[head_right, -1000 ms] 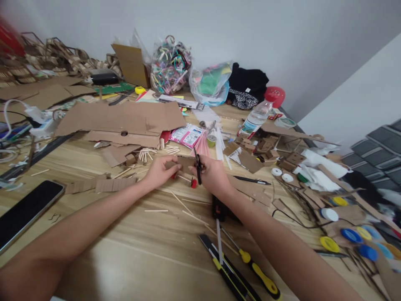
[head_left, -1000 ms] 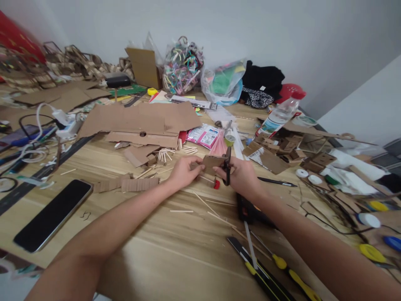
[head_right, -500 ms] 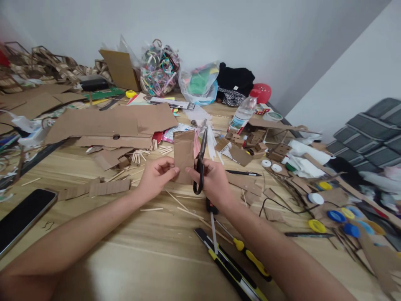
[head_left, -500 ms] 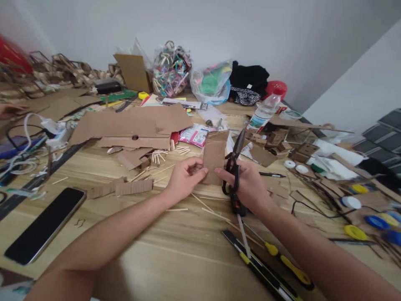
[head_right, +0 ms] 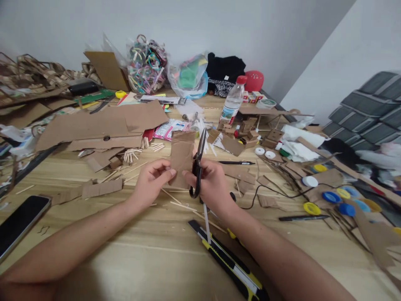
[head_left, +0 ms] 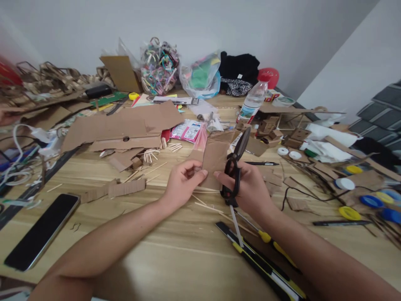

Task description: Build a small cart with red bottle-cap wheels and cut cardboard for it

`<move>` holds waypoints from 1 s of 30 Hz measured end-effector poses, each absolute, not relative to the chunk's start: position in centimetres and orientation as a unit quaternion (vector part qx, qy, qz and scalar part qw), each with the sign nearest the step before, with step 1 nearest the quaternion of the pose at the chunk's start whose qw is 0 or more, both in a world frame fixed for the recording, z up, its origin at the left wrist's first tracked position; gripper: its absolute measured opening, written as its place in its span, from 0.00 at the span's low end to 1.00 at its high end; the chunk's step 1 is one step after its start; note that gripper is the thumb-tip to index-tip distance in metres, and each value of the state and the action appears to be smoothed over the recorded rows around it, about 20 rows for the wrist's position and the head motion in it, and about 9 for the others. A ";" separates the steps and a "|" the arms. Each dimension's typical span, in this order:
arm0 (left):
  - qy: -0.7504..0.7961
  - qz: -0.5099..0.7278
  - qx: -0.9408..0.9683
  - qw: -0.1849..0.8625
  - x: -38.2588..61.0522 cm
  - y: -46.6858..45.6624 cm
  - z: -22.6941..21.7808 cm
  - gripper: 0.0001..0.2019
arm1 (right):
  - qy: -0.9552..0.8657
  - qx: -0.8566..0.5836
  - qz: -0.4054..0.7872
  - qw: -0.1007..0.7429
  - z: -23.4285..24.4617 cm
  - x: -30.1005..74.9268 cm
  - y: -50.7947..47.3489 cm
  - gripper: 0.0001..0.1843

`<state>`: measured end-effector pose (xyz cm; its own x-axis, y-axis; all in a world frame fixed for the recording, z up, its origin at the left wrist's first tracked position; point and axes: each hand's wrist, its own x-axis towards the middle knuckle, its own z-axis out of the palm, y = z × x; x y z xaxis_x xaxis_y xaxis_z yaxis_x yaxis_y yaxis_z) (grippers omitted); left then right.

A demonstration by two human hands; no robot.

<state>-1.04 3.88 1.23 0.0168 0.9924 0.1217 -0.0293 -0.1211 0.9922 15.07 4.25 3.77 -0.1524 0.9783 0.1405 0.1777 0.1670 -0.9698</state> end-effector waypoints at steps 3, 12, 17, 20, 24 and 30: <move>0.458 0.517 0.524 0.499 -0.9 3.6 1.7 0.13 | -0.615 -0.459 0.453 0.453 3.9 15.3 4.0 0.27; 0.471 0.518 0.504 0.506 -0.9 2.9 2.6 0.09 | -0.594 -0.457 0.479 0.457 4.3 15.2 3.3 0.24; 0.474 0.531 0.481 0.512 -0.7 2.9 2.5 0.08 | -0.586 -0.467 0.477 0.460 4.4 15.0 3.0 0.24; 0.470 0.535 0.478 0.514 -0.6 2.9 2.2 0.07 | -0.589 -0.466 0.468 0.465 4.4 14.8 2.9 0.25; 0.463 0.547 0.478 0.508 -0.5 2.9 1.8 0.07 | -0.609 -0.450 0.457 0.466 4.2 14.6 2.9 0.25; 0.468 0.548 0.503 0.478 -0.6 2.8 2.1 0.08 | -0.633 -0.432 0.447 0.462 3.9 15.0 3.3 0.24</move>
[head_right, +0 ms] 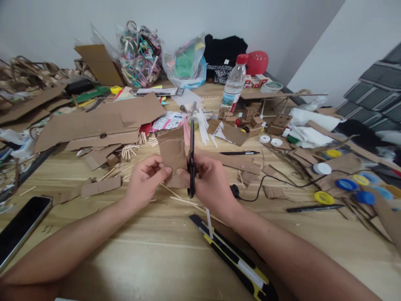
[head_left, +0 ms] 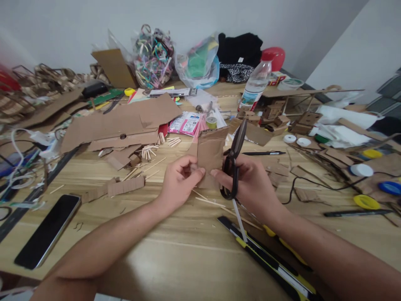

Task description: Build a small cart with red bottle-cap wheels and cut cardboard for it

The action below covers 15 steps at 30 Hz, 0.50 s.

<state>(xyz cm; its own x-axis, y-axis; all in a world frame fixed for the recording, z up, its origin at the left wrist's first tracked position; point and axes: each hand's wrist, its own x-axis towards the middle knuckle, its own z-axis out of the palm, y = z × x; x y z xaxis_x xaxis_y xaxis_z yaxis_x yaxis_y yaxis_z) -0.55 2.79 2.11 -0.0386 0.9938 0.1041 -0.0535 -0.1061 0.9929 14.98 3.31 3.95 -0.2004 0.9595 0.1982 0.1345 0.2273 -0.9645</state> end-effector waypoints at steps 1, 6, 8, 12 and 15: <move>0.470 0.546 0.512 0.468 -0.6 2.7 2.2 0.09 | -0.633 -0.433 0.447 0.461 3.9 15.1 3.4 0.24; 0.462 0.539 0.555 0.434 -0.9 2.5 2.5 0.09 | -0.618 -0.438 0.466 0.457 3.9 15.3 3.4 0.25; 0.461 0.538 0.559 0.431 -1.0 2.5 2.4 0.10 | -0.609 -0.440 0.481 0.452 4.1 15.3 3.3 0.25; 0.468 0.544 0.556 0.419 -0.8 2.4 2.1 0.09 | -0.598 -0.443 0.487 0.458 4.0 14.9 3.1 0.22; 0.471 0.551 0.545 0.421 -0.5 2.4 2.0 0.05 | -0.590 -0.435 0.492 0.469 3.8 14.7 3.0 0.21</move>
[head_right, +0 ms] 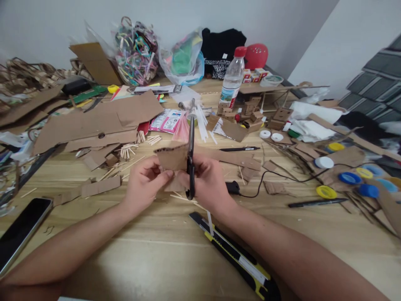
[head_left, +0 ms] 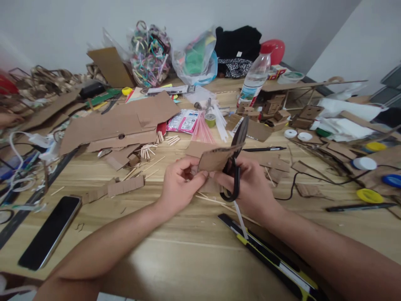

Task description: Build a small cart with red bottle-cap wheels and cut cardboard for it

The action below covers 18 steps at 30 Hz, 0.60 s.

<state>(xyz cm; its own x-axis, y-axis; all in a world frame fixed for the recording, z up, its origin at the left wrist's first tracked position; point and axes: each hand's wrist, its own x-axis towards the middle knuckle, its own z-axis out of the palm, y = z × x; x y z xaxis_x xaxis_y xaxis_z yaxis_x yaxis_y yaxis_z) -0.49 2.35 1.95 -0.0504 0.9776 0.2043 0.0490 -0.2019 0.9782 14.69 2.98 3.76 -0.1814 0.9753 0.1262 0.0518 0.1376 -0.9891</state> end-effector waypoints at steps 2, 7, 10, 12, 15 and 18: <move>0.471 0.553 0.530 0.438 -0.4 2.4 1.8 0.05 | -0.587 -0.428 0.498 0.473 3.7 14.8 3.1 0.21; 0.469 0.571 0.458 0.494 -0.2 2.7 1.7 0.07 | -0.598 -0.423 0.511 0.450 4.0 15.4 3.5 0.19; 0.461 0.575 0.434 0.518 -0.3 2.8 1.8 0.08 | -0.587 -0.418 0.521 0.457 4.1 15.6 3.6 0.16; 0.459 0.569 0.431 0.529 -0.4 2.8 1.9 0.09 | -0.587 -0.414 0.522 0.460 4.2 15.6 3.6 0.15; 0.464 0.554 0.427 0.543 -0.7 2.8 2.0 0.10 | -0.602 -0.407 0.518 0.451 4.3 15.7 3.8 0.16; 0.471 0.548 0.418 0.550 -0.8 2.7 2.0 0.10 | -0.621 -0.402 0.511 0.437 4.3 15.8 3.9 0.17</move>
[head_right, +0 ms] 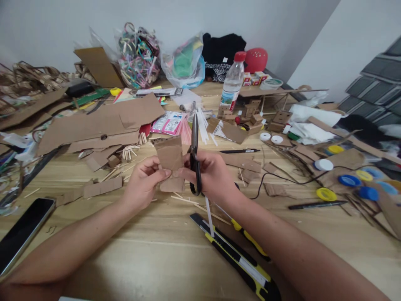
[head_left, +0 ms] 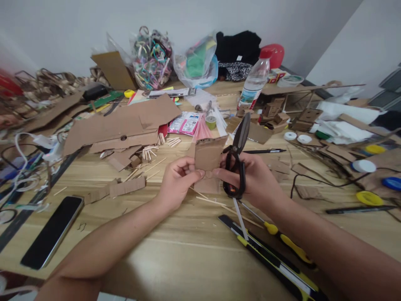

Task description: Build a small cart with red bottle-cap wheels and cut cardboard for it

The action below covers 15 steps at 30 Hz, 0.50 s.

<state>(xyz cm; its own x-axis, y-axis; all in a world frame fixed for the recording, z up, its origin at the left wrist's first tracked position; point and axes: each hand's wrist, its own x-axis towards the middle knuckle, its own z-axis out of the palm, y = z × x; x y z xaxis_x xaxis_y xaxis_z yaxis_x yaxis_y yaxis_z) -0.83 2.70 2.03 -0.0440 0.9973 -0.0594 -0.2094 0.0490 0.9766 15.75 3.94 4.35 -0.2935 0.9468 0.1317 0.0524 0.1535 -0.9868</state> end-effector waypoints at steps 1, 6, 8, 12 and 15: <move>0.469 0.547 0.416 0.555 -0.8 2.7 2.0 0.11 | -0.625 -0.403 0.507 0.437 4.3 15.8 4.0 0.18; 0.453 0.525 0.374 0.616 -0.9 2.6 1.7 0.13 | -0.619 -0.410 0.506 0.439 3.7 15.7 4.0 0.21; 0.454 0.502 0.348 0.648 -1.0 2.6 1.7 0.14 | -0.611 -0.416 0.509 0.442 3.4 15.6 4.1 0.21; 0.446 0.468 0.309 0.698 -1.6 2.8 1.8 0.14 | -0.603 -0.427 0.498 0.454 2.6 15.6 4.5 0.19; 0.438 0.450 0.283 0.725 -1.9 3.0 1.9 0.07 | -0.627 -0.419 0.467 0.462 2.2 15.8 4.9 0.17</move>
<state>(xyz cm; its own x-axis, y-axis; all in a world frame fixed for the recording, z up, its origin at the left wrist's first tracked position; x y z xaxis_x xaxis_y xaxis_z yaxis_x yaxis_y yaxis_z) -1.93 3.05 1.86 0.2120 0.9000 -0.3808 -0.4048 0.4355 0.8040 15.78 4.90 2.19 -0.2217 0.9569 0.1877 0.0930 0.2124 -0.9728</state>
